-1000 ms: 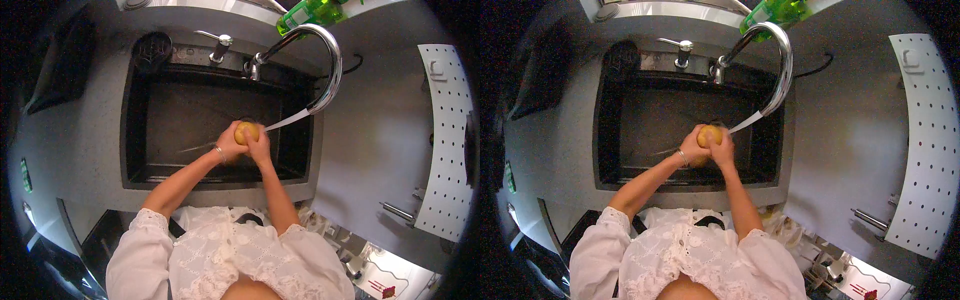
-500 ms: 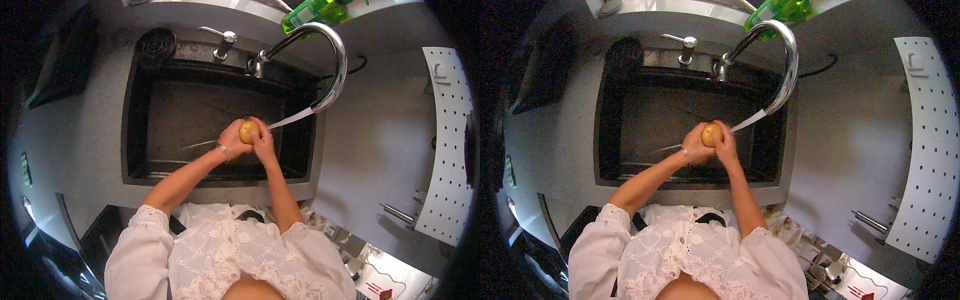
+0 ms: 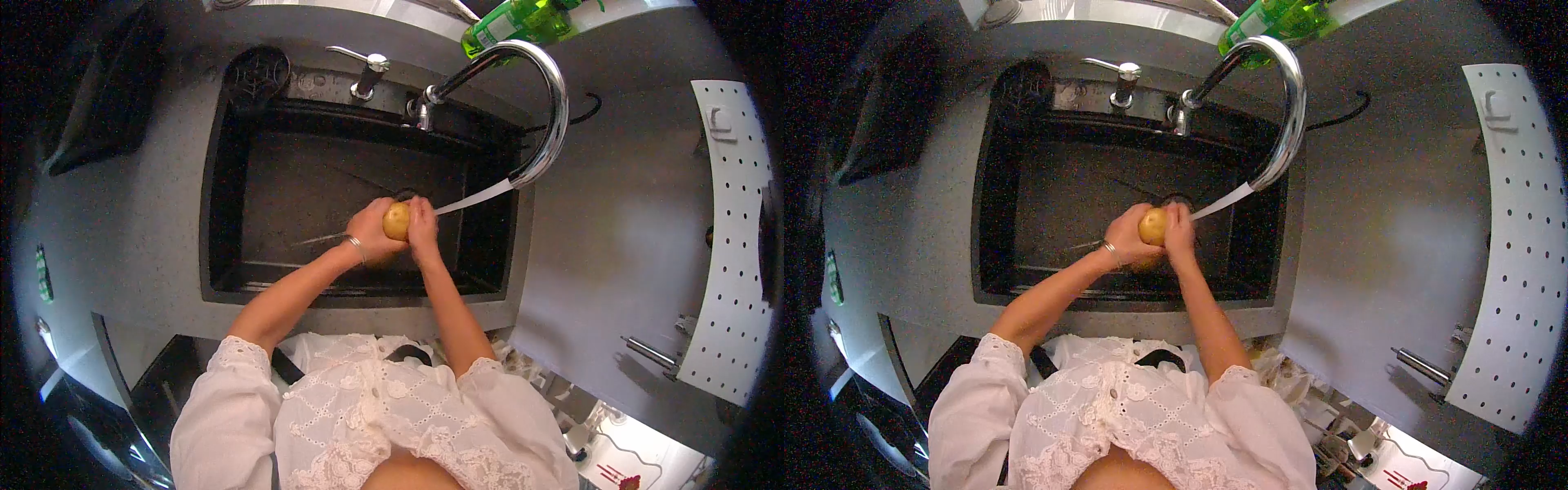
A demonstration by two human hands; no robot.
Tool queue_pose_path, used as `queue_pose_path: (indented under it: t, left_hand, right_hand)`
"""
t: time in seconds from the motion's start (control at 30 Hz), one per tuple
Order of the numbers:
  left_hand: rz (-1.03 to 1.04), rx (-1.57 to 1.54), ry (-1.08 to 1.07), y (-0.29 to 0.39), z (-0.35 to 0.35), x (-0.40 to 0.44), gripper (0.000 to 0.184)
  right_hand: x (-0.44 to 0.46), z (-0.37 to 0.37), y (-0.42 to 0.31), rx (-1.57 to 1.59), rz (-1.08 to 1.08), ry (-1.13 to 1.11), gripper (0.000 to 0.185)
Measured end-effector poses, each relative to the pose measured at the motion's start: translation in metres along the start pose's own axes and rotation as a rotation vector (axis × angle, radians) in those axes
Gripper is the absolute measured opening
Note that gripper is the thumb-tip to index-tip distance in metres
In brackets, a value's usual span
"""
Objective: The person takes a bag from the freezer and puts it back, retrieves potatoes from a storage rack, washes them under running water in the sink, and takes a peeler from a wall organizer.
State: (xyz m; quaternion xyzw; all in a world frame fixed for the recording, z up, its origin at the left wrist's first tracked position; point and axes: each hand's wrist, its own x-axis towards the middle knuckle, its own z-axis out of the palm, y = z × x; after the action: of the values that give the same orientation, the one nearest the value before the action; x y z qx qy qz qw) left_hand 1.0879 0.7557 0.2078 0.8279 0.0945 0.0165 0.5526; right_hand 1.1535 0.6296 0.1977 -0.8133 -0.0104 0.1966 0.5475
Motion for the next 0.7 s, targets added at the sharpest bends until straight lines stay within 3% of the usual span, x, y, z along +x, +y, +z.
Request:
queue_pose_path:
  t: [0.1,0.23,0.33,0.43,0.47,0.6,0.7]
  left_hand:
    - [-0.040,0.091,-0.057,-0.027,-0.013,-0.004,0.073]
    - [-0.294,0.211,-0.325,-0.079,-0.048,-0.003,0.077]
    - [-0.385,0.323,-0.505,-0.152,-0.045,-0.007,0.088]
    - [-0.425,0.233,-0.568,-0.173,-0.051,-0.011,0.092]
    - [-0.436,0.166,-0.563,-0.174,-0.054,-0.012,0.091]
    - [-0.434,-0.083,-0.420,-0.179,-0.058,-0.010,0.081]
    - [-0.436,-0.175,-0.429,-0.173,-0.057,-0.004,0.074]
  right_hand:
    - [0.006,-0.007,-0.008,0.398,0.416,-0.068,0.023]
    - [0.017,-0.025,0.000,0.513,0.473,-0.049,0.024]
    - [0.029,-0.037,-0.005,0.806,0.521,-0.134,0.026]
    - [0.010,-0.056,-0.072,0.602,0.273,-0.193,0.024]
    - [0.006,-0.067,-0.084,0.520,0.095,-0.207,0.025]
    - [-0.034,-0.091,-0.174,0.112,-0.290,-0.063,0.032]
    - [-0.052,-0.085,-0.200,-0.177,-0.399,-0.063,0.038]
